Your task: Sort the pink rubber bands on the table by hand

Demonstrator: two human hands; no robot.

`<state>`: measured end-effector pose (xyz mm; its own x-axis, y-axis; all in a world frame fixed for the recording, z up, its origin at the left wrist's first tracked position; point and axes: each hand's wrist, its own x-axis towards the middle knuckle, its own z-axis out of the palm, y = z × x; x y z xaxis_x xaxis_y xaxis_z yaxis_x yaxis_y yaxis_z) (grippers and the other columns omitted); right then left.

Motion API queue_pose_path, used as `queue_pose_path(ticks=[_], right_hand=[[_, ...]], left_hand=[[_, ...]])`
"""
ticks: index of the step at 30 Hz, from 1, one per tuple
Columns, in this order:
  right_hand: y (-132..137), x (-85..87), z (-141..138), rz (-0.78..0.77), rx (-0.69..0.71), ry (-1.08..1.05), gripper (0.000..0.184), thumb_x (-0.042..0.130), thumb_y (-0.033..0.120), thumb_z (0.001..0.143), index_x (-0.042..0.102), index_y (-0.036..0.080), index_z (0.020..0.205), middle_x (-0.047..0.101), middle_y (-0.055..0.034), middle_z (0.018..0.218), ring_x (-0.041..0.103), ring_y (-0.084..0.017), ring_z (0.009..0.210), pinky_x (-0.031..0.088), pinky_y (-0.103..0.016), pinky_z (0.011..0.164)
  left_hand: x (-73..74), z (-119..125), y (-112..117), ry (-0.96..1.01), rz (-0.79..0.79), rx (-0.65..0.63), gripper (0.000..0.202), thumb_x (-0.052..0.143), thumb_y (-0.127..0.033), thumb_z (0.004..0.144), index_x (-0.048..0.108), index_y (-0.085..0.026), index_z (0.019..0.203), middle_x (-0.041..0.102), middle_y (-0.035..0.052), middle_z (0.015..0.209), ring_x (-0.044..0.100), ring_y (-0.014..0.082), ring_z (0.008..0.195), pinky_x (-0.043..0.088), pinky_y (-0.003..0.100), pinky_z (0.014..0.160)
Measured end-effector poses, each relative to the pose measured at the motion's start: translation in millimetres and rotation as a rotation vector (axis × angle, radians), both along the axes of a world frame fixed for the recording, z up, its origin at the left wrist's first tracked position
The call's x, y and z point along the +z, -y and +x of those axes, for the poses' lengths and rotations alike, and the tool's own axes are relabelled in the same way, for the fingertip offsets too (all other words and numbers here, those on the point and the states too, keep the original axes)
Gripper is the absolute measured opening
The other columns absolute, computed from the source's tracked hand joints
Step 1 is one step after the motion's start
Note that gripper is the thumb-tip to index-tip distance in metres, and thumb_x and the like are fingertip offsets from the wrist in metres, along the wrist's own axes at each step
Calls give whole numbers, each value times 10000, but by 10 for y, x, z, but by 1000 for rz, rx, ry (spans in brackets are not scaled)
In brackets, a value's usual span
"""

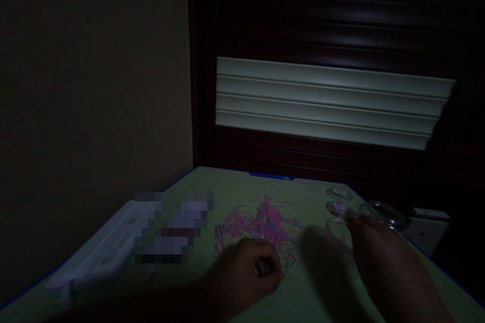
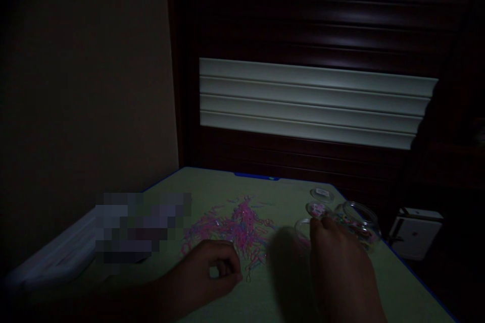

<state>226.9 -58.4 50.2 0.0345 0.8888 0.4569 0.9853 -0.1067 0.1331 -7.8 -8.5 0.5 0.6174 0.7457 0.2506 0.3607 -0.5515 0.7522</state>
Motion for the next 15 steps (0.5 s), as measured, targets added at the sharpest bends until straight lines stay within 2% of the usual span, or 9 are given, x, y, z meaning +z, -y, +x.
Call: queue_pose_path(ticks=[4,9,12,15], right_hand=[[-18,-7,34,-51,81,12,320,350,20,778,621,136,901,644,-145,893,626,-247,761,475,-349,613],[-21,24,-25,36,154,7,333,366,29,789,605,138,992,630,-152,979,613,-254,833,464,-367,687],[-32,29,-116,51,307,-45,280,385,76,813,614,185,934,627,-120,943,610,-225,787,460,-333,657],[-36,-6,-241,-14,501,-134,253,402,64,806,611,204,823,616,-66,826,592,-171,709,437,-266,614]], left_hand=[[-20,-1,4,12,-2,-1,73,561,-164,733,633,-162,741,611,-27,709,565,103,671,400,175,595],[-34,-8,9,13,-8,-12,76,560,-150,729,633,-163,747,612,-27,714,567,101,670,399,172,590],[-27,-5,13,17,6,-6,66,565,-150,728,629,-162,737,609,-32,708,564,96,662,396,169,589],[-15,1,12,22,17,1,63,567,-153,728,629,-161,737,608,-31,707,561,97,663,396,172,596]])
